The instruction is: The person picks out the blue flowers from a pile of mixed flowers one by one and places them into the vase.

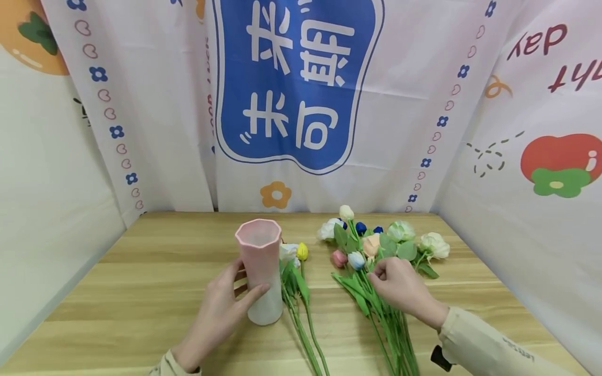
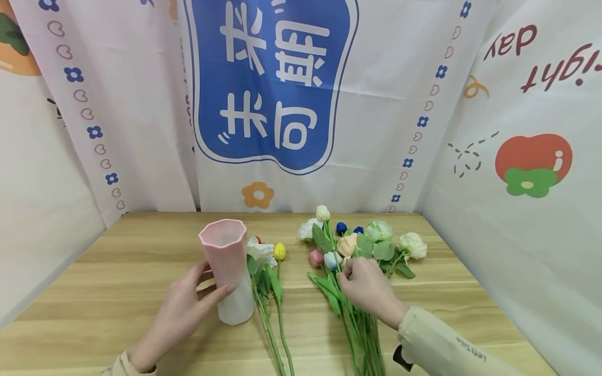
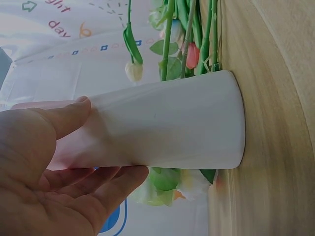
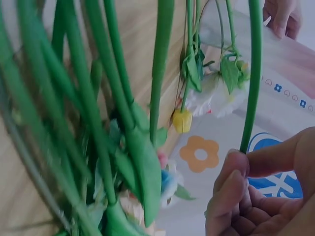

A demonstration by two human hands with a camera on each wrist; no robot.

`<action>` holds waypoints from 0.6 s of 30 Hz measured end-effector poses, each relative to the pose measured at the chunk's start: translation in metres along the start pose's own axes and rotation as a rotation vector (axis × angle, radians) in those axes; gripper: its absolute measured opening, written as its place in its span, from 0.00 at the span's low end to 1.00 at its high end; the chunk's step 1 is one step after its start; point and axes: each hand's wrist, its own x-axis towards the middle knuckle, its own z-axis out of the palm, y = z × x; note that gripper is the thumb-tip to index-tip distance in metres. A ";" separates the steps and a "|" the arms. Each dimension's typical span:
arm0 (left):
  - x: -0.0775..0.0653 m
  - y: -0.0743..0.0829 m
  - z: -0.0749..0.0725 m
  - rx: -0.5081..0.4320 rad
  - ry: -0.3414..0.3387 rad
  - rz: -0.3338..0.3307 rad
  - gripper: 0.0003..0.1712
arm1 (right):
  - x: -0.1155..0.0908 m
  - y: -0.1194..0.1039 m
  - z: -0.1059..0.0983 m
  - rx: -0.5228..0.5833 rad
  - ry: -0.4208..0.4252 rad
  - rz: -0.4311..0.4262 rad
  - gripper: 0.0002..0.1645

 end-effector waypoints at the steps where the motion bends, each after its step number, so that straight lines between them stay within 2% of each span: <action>1: 0.001 0.000 0.000 -0.004 0.000 0.003 0.37 | 0.000 -0.001 0.001 0.008 -0.003 -0.004 0.13; 11: 0.003 0.001 0.001 -0.004 0.003 0.009 0.37 | 0.001 -0.017 0.011 0.065 -0.035 -0.061 0.15; 18: 0.001 0.000 0.002 -0.003 0.006 0.008 0.36 | 0.002 -0.029 0.024 0.092 -0.095 -0.121 0.14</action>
